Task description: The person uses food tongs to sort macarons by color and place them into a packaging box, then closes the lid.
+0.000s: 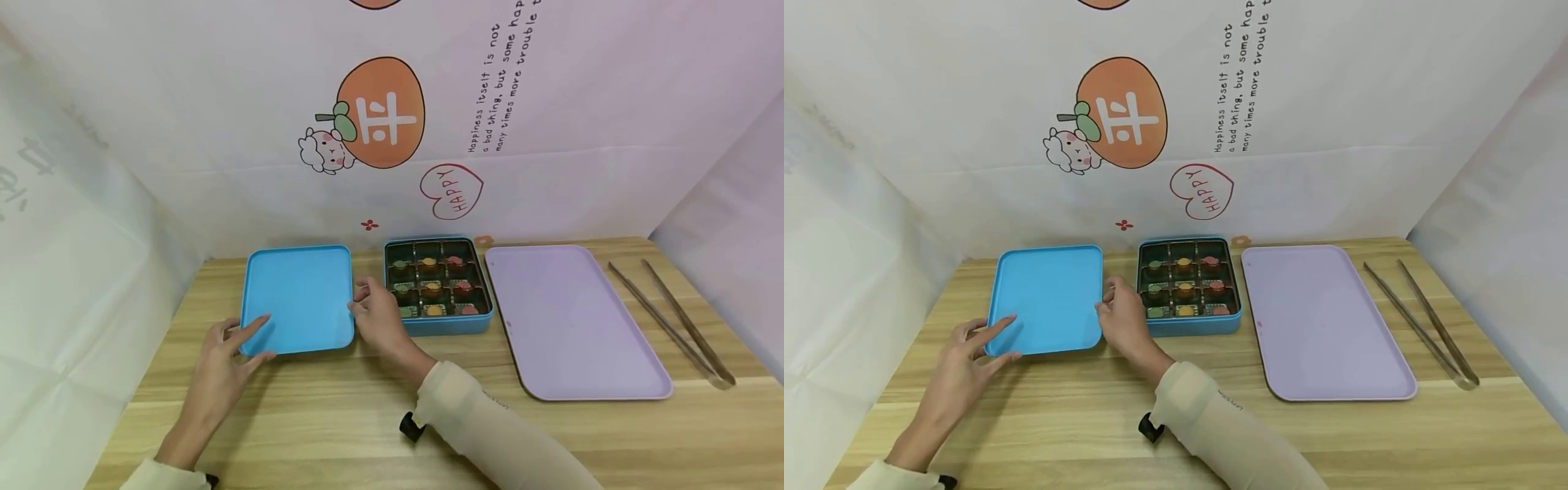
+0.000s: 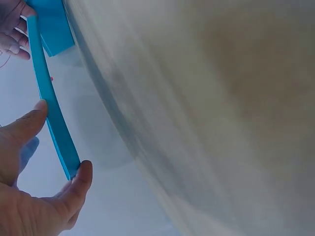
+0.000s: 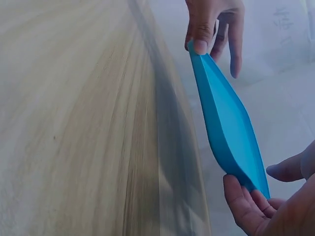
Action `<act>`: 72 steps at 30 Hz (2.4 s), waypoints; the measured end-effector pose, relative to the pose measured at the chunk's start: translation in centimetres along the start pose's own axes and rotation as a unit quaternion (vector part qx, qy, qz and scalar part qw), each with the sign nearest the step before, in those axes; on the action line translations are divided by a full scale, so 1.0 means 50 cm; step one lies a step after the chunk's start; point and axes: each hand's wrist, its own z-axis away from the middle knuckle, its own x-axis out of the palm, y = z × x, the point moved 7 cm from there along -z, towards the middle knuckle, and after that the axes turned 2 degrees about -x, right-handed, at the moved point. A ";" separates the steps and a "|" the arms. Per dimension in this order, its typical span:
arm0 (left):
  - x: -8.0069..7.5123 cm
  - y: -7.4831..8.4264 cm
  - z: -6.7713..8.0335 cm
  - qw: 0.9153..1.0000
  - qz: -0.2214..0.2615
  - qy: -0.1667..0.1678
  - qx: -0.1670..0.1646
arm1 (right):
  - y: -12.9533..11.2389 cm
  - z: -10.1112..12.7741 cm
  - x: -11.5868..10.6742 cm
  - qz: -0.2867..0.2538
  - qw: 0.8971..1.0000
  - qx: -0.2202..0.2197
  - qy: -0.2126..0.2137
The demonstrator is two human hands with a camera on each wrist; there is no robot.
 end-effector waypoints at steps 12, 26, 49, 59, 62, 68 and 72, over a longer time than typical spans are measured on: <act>-0.018 -0.007 0.022 0.999 0.040 0.011 -0.010 | 0.014 0.002 0.000 -0.101 0.991 0.081 -0.041; -0.020 0.006 0.006 0.983 0.139 -0.063 -0.101 | 0.003 0.033 -0.098 -0.122 0.986 0.084 -0.073; 0.031 0.148 -0.094 0.936 0.284 -0.161 -0.131 | -0.030 0.069 -0.350 -0.037 0.997 -0.043 -0.051; 0.053 0.209 -0.162 0.949 0.258 -0.149 -0.102 | -0.027 0.055 -0.435 0.021 0.997 -0.068 -0.006; 0.071 0.216 -0.175 0.953 0.240 -0.158 -0.099 | -0.017 0.052 -0.451 0.032 0.996 -0.081 -0.006; 0.109 0.227 -0.203 0.956 0.219 -0.183 -0.070 | 0.007 0.040 -0.474 0.063 0.992 -0.108 -0.020; 0.138 0.236 -0.218 0.954 0.197 -0.223 -0.031 | 0.035 0.033 -0.480 0.092 0.989 -0.104 -0.043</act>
